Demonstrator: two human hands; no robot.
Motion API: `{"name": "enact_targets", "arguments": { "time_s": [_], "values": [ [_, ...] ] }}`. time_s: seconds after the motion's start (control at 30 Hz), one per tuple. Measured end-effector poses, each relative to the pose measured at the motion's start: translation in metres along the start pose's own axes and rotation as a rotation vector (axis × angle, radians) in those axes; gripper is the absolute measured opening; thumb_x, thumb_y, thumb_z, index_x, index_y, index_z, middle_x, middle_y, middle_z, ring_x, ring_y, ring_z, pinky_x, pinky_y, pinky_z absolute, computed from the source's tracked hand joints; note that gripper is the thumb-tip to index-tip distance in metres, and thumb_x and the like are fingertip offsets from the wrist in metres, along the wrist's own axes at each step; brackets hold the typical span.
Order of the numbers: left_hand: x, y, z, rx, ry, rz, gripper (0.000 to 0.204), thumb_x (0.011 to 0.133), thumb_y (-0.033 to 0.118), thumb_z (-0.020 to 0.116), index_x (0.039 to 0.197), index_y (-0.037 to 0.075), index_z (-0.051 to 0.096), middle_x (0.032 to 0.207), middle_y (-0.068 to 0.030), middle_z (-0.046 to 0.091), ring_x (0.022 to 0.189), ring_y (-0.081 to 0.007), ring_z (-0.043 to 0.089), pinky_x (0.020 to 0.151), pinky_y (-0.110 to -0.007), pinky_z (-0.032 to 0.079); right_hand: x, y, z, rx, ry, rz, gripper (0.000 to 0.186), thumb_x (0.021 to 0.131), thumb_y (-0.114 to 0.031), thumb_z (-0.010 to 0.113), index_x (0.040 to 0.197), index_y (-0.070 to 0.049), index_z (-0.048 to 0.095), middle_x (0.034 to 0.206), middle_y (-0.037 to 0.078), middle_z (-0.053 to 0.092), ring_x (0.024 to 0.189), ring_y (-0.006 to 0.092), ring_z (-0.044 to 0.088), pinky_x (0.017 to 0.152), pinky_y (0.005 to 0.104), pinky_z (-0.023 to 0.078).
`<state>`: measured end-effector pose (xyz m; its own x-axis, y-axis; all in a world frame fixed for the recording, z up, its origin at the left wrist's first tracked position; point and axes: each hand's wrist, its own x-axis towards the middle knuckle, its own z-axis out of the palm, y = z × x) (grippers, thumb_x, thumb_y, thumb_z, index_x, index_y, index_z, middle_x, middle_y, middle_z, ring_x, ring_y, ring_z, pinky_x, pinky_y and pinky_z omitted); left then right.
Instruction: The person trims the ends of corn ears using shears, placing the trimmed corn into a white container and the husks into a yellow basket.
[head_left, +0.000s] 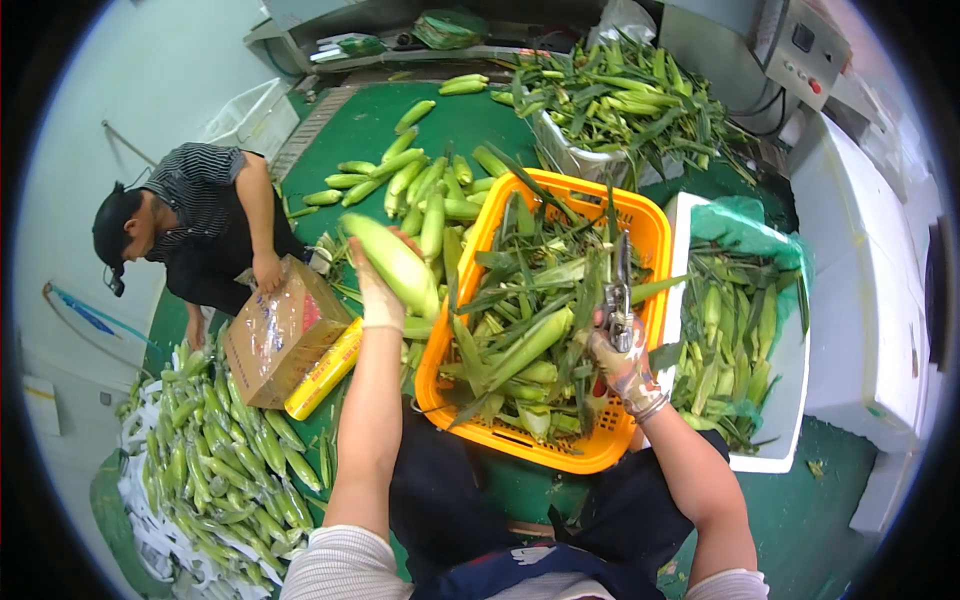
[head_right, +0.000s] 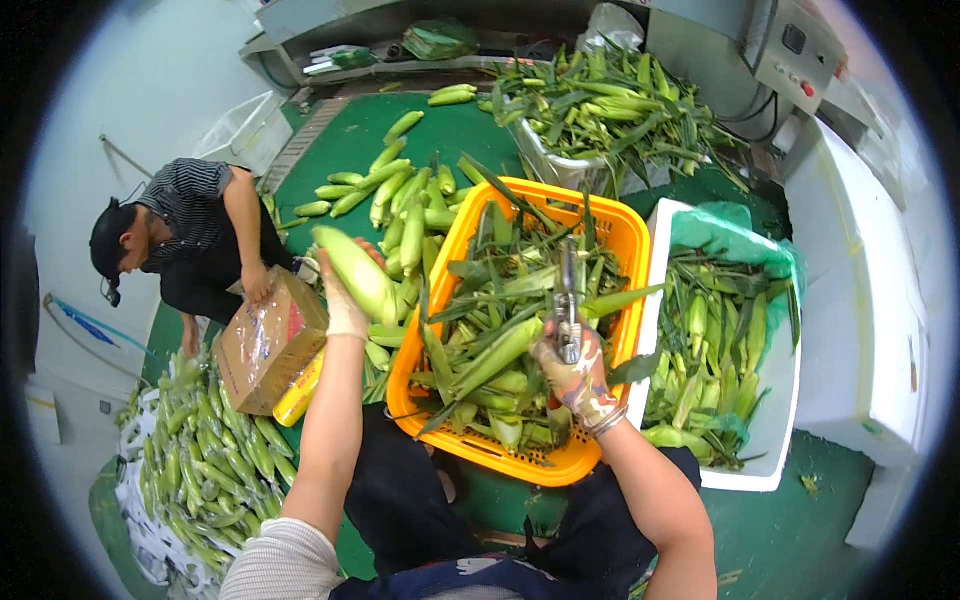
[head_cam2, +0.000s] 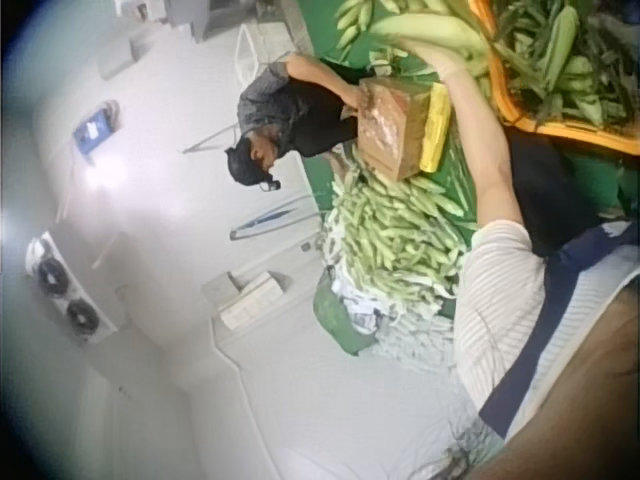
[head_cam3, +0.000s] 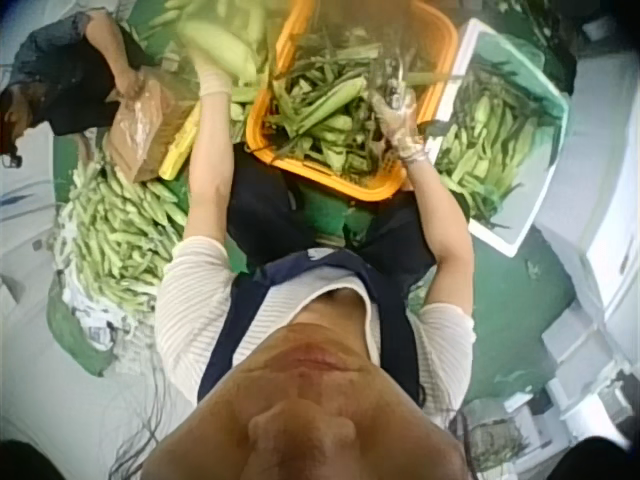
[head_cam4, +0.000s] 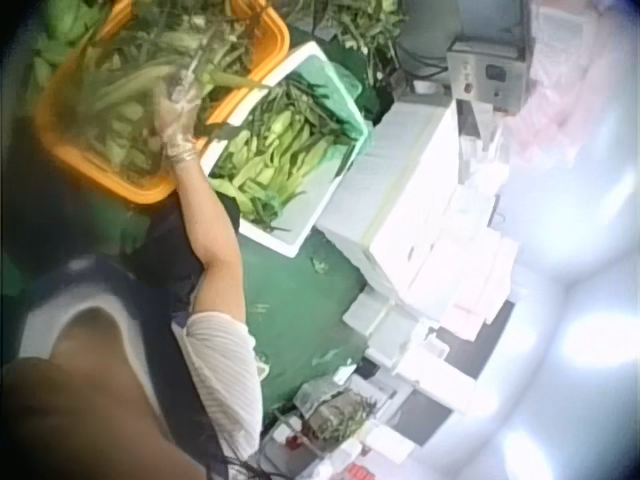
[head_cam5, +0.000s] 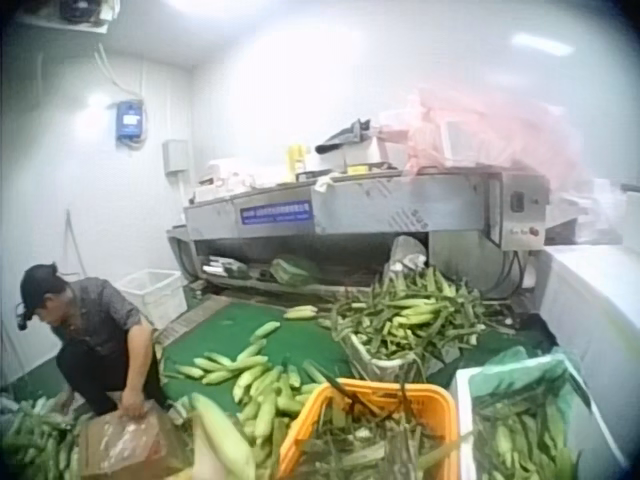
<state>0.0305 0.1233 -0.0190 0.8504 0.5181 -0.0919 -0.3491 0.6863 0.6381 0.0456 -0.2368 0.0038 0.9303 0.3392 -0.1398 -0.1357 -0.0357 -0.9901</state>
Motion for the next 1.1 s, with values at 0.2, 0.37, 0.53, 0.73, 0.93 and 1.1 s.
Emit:
{"name": "enact_targets", "arguments": {
  "time_s": [0.2, 0.37, 0.53, 0.73, 0.93, 1.1],
  "values": [
    [-0.078, -0.058, 0.087, -0.195, -0.633, -0.464, 0.082, 0.066, 0.072, 0.064, 0.114, 0.006, 0.053, 0.095, -0.0079, 0.05, 0.075, -0.0187, 0.052, 0.055, -0.031, 0.051, 0.055, 0.015, 0.008, -0.915, 0.394, -0.579, 0.036, 0.082, -0.02, 0.066, 0.102, 0.0, 0.045, 0.088, 0.015, 0.061, 0.07, 0.0262, 0.062, 0.063, 0.0364, 0.049],
    [-0.104, -0.077, 0.094, 0.092, -0.483, -0.595, 0.076, 0.071, 0.06, 0.068, 0.118, 0.003, 0.051, 0.098, -0.0108, 0.057, 0.084, -0.0223, 0.058, 0.068, -0.033, 0.052, 0.012, -0.032, 0.04, -0.176, 0.077, -0.376, 0.033, 0.085, -0.021, 0.065, 0.105, -0.003, 0.046, 0.089, 0.012, 0.06, 0.073, 0.0221, 0.062, 0.064, 0.0345, 0.049],
    [-0.103, -0.096, 0.083, 0.527, -0.502, -0.602, 0.071, 0.082, 0.058, 0.056, 0.128, 0.005, 0.048, 0.112, -0.0104, 0.058, 0.096, -0.0231, 0.059, 0.085, -0.032, 0.048, 0.013, -0.044, 0.04, -0.356, 0.163, -0.36, 0.042, 0.075, -0.021, 0.069, 0.102, -0.001, 0.044, 0.077, 0.017, 0.06, 0.069, 0.0346, 0.061, 0.062, 0.0395, 0.048],
    [-0.112, -0.127, 0.051, 1.216, -0.485, 0.331, 0.059, 0.092, 0.049, 0.046, 0.129, 0.003, 0.045, 0.118, -0.0131, 0.056, 0.104, -0.0239, 0.056, 0.087, -0.033, 0.047, 0.018, -0.031, 0.042, -0.377, 0.144, -0.429, 0.035, 0.076, -0.021, 0.064, 0.097, 0.001, 0.046, 0.074, 0.017, 0.058, 0.067, 0.0386, 0.057, 0.059, 0.0428, 0.046],
    [-0.109, -0.092, 0.103, 0.303, -0.318, -0.548, 0.063, 0.081, 0.059, 0.058, 0.114, 0.006, 0.055, 0.095, -0.0085, 0.063, 0.079, -0.0222, 0.061, 0.073, -0.035, 0.052, 0.019, -0.014, 0.032, 0.428, 0.107, -0.187, 0.019, 0.082, -0.001, 0.062, 0.096, -0.003, 0.051, 0.08, 0.005, 0.06, 0.071, 0.0125, 0.062, 0.064, 0.024, 0.049],
    [-0.106, -0.096, 0.088, 0.322, -0.261, -0.361, 0.06, 0.08, 0.055, 0.063, 0.113, 0.005, 0.055, 0.094, -0.0067, 0.063, 0.081, -0.0208, 0.061, 0.075, -0.034, 0.051, 0.011, -0.013, 0.037, -0.583, 0.274, -0.561, 0.025, 0.079, -0.008, 0.062, 0.098, 0.0, 0.049, 0.078, 0.011, 0.061, 0.07, 0.0264, 0.063, 0.061, 0.0346, 0.049]
  ]
}}
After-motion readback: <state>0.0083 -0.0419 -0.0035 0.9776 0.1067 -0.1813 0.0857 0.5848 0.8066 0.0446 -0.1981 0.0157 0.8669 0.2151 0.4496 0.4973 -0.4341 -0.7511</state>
